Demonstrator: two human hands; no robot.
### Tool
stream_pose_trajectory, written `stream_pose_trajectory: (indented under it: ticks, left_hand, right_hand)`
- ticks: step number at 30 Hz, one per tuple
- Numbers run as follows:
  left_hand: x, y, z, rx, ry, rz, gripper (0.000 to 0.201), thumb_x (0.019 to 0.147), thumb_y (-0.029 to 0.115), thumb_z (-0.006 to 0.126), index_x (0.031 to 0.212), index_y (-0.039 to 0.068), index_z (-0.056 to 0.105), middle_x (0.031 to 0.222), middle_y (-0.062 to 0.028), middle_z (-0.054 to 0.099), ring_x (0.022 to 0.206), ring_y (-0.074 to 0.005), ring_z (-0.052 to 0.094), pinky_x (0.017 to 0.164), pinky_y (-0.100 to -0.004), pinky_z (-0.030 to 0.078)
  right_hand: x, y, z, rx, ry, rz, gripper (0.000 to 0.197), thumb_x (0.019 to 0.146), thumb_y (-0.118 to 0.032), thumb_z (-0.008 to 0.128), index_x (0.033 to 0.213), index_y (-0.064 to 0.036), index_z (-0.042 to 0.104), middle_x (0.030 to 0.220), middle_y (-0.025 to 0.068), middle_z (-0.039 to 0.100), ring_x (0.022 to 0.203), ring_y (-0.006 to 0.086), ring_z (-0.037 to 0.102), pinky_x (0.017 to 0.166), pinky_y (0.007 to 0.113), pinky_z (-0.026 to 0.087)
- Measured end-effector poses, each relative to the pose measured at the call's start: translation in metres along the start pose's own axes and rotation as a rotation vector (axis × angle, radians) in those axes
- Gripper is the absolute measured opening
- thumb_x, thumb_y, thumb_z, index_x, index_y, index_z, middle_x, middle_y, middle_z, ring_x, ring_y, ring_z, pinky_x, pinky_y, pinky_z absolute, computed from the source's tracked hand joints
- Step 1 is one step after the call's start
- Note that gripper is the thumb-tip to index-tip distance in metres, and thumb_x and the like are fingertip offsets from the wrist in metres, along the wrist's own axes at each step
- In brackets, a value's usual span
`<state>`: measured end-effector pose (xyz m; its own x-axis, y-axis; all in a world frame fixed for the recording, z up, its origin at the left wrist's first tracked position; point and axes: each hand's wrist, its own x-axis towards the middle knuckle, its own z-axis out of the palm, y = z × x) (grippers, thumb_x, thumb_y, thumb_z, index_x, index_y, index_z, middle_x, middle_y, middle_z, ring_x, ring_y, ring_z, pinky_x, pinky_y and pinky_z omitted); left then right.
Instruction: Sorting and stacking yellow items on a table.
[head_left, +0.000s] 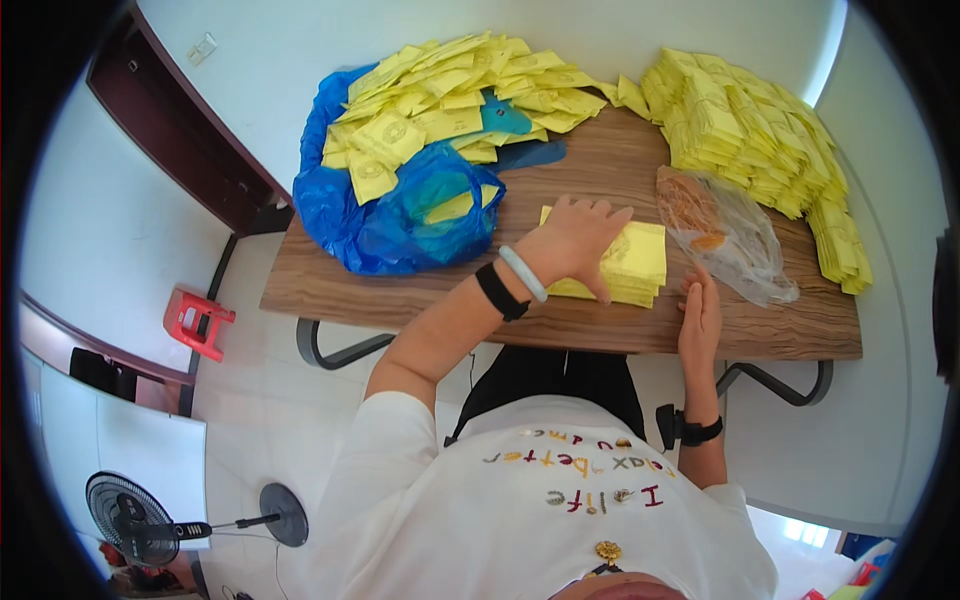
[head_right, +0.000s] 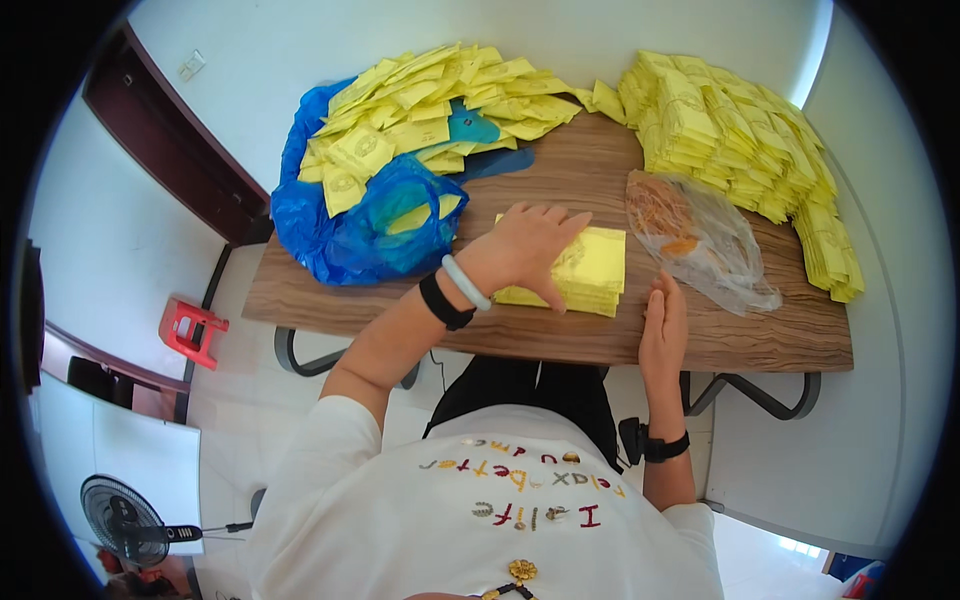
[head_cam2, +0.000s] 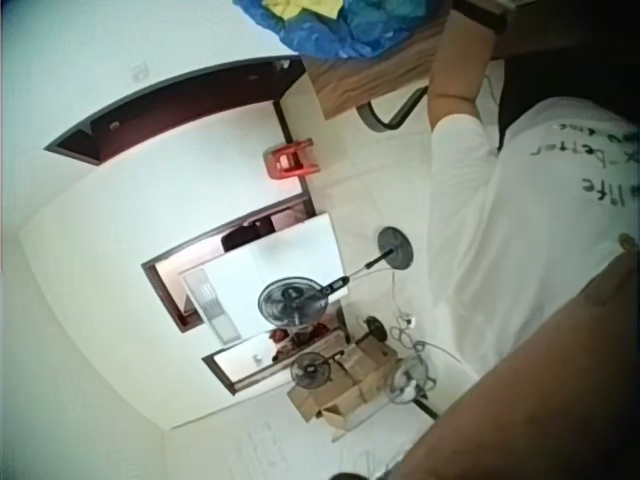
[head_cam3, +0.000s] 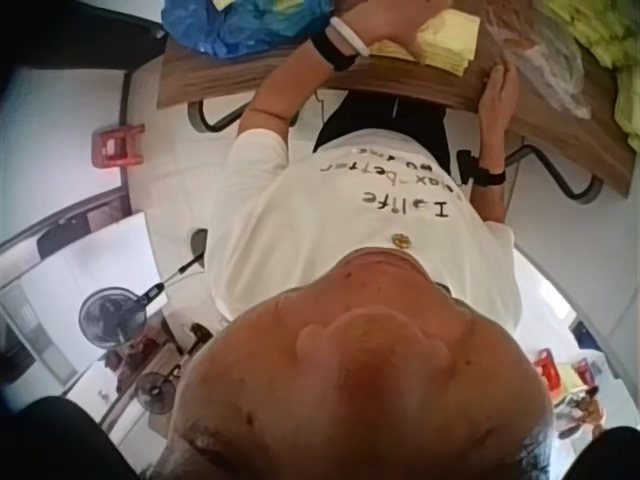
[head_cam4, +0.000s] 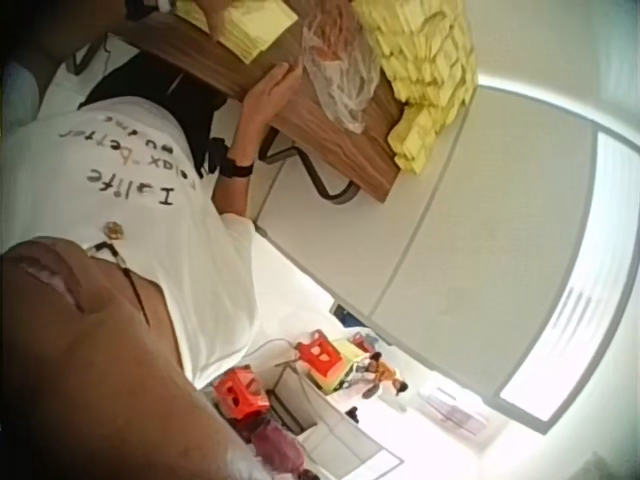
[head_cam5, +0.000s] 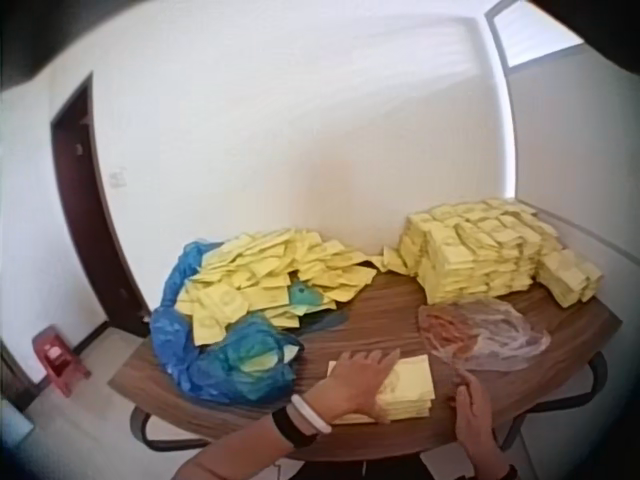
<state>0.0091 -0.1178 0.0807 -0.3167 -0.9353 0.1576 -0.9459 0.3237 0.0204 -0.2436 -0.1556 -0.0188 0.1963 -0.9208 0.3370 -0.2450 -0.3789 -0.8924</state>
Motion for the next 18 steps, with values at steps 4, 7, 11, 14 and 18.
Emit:
stream_pose_trajectory:
  ticks: [4, 7, 11, 14, 18]
  left_hand:
    - [0.000, 0.003, -0.008, 0.001, -0.012, -0.005, 0.124, 0.047, 0.060, 0.089, 0.146, 0.003, 0.039, 0.124, -0.0171, 0.057, 0.114, -0.0325, 0.059, 0.097, -0.0496, 0.042]
    - [0.003, 0.000, -0.014, 0.001, -0.047, -0.012, 0.125, 0.047, 0.061, 0.088, 0.146, 0.003, 0.038, 0.126, -0.0177, 0.057, 0.115, -0.0328, 0.058, 0.097, -0.0502, 0.042]
    - [0.004, -0.007, -0.020, -0.012, -0.004, 0.038, 0.125, 0.049, 0.062, 0.087, 0.147, 0.003, 0.038, 0.126, -0.0179, 0.056, 0.115, -0.0327, 0.058, 0.097, -0.0486, 0.043]
    - [0.003, -0.012, -0.034, -0.076, -0.067, 0.048, 0.117, 0.058, 0.061, 0.084, 0.147, 0.002, 0.036, 0.132, -0.0186, 0.053, 0.121, -0.0333, 0.054, 0.100, -0.0432, 0.043]
    - [0.002, -0.031, -0.054, -0.162, -0.093, 0.051, 0.109, 0.067, 0.059, 0.080, 0.148, 0.003, 0.035, 0.135, -0.0186, 0.052, 0.122, -0.0340, 0.053, 0.102, -0.0403, 0.043]
  right_hand:
    - [-0.013, -0.001, -0.002, -0.075, 0.045, -0.046, 0.040, 0.107, -0.026, 0.041, 0.139, -0.0051, 0.051, 0.123, 0.0083, 0.062, 0.109, 0.0157, 0.059, 0.087, 0.028, 0.047]
    - [-0.012, 0.001, -0.001, -0.082, 0.066, -0.081, 0.036, 0.107, -0.023, 0.042, 0.135, -0.0045, 0.055, 0.120, 0.0068, 0.063, 0.105, 0.0141, 0.060, 0.084, 0.027, 0.047]
    - [-0.017, -0.003, 0.003, -0.068, 0.093, -0.096, 0.034, 0.107, -0.022, 0.042, 0.132, -0.0040, 0.057, 0.116, 0.0059, 0.064, 0.101, 0.0134, 0.060, 0.083, 0.027, 0.047]
    - [-0.018, -0.003, 0.002, -0.039, 0.096, -0.088, 0.033, 0.107, -0.020, 0.043, 0.130, -0.0038, 0.058, 0.113, 0.0056, 0.064, 0.099, 0.0129, 0.060, 0.082, 0.026, 0.047]
    - [-0.020, -0.001, 0.002, -0.016, 0.092, -0.071, 0.031, 0.106, -0.018, 0.044, 0.128, -0.0035, 0.060, 0.109, 0.0053, 0.065, 0.095, 0.0127, 0.060, 0.081, 0.026, 0.047]
